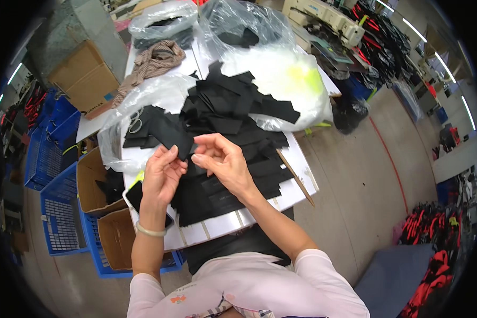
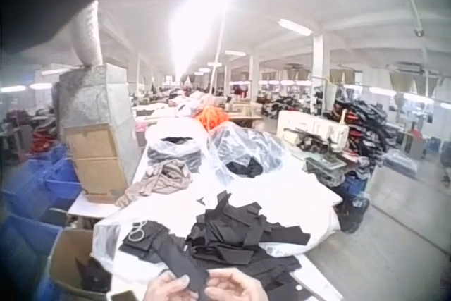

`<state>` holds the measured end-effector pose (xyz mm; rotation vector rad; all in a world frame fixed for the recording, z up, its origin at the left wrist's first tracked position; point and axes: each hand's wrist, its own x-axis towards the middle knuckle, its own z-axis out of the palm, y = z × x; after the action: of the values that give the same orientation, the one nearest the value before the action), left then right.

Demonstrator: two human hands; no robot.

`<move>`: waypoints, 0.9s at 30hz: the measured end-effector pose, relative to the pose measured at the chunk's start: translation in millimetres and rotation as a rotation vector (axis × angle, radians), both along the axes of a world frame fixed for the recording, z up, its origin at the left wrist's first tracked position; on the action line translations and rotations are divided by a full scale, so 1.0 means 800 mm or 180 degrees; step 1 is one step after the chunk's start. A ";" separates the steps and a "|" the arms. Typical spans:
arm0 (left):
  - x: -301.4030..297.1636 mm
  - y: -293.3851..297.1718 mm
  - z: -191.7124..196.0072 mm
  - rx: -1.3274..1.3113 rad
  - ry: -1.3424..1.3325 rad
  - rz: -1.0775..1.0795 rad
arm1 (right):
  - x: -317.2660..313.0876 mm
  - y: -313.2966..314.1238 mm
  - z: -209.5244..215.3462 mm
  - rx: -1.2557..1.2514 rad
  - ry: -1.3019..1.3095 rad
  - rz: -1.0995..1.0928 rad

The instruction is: Folding black fabric straps and using a wooden stick to insert them into loops or sleeves.

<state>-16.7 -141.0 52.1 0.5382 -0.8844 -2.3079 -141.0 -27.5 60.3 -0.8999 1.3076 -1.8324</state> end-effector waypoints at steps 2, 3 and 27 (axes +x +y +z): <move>-0.005 0.032 0.006 0.0310 0.0206 -0.0183 | -0.003 0.009 -0.007 -0.0172 -0.0013 -0.0026; -0.008 0.045 0.009 0.0510 0.0264 -0.0207 | -0.006 0.015 -0.010 -0.0427 -0.0133 -0.0010; -0.027 0.131 -0.048 0.2067 0.0100 -0.0738 | -0.020 0.107 -0.025 -0.0047 0.1604 -0.0669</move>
<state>-38.5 -36.1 13.5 0.6865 -0.1608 -2.8032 -156.6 58.2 40.0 -1.3347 1.7503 -1.8386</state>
